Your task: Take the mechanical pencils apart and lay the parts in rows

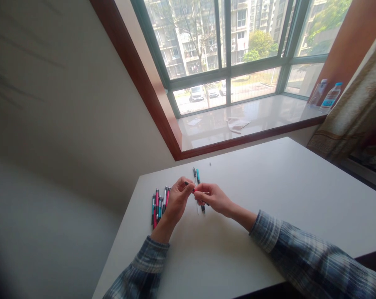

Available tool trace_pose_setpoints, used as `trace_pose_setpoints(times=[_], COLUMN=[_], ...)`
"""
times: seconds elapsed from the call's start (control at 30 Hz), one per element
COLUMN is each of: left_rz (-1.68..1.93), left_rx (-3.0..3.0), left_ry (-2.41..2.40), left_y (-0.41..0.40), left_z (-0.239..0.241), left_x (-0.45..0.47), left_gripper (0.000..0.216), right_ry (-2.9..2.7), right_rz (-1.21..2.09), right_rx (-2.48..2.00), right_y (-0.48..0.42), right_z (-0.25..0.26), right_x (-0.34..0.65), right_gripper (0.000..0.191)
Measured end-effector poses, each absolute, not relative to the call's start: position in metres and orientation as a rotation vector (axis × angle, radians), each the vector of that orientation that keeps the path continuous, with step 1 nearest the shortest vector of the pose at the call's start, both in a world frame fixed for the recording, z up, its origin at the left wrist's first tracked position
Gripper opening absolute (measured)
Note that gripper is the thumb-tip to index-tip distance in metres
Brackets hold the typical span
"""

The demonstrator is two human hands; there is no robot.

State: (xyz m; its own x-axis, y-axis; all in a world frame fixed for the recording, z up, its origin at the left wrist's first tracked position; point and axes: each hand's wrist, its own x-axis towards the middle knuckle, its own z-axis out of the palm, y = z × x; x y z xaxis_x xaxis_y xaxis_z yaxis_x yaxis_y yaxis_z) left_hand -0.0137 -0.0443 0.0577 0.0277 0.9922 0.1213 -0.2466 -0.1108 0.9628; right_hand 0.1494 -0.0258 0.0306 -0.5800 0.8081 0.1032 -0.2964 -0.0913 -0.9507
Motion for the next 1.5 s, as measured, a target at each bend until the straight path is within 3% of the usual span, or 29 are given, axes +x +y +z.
trace_pose_setpoints(times=[0.33, 0.47, 0.67, 0.97, 1.5], left_rz=[1.301, 1.228, 1.314, 1.408, 1.548], left_rx=[1.187, 1.115, 1.113, 1.107, 0.942], left_ry=[0.914, 0.859, 0.949, 0.929, 0.839], left_y=[-0.046, -0.045, -0.04, -0.041, -0.039], left_z=[0.059, 0.061, 0.053, 0.062, 0.072], left_x=[-0.011, -0.012, -0.016, -0.015, -0.025], left_gripper=[0.033, 0.046, 0.034, 0.032, 0.023], right_ry=[-1.354, -1.327, -1.324, -1.486, -1.596], right_rz=[1.744, 1.783, 1.837, 1.567, 1.365], right_rx=[-0.647, -0.592, -0.526, -0.718, -0.807], right_y=[-0.025, -0.024, -0.024, -0.023, -0.024], right_z=[0.03, 0.026, 0.029, 0.026, 0.028], right_x=[0.149, 0.15, 0.15, 0.148, 0.15], right_gripper=[0.043, 0.041, 0.042, 0.037, 0.031])
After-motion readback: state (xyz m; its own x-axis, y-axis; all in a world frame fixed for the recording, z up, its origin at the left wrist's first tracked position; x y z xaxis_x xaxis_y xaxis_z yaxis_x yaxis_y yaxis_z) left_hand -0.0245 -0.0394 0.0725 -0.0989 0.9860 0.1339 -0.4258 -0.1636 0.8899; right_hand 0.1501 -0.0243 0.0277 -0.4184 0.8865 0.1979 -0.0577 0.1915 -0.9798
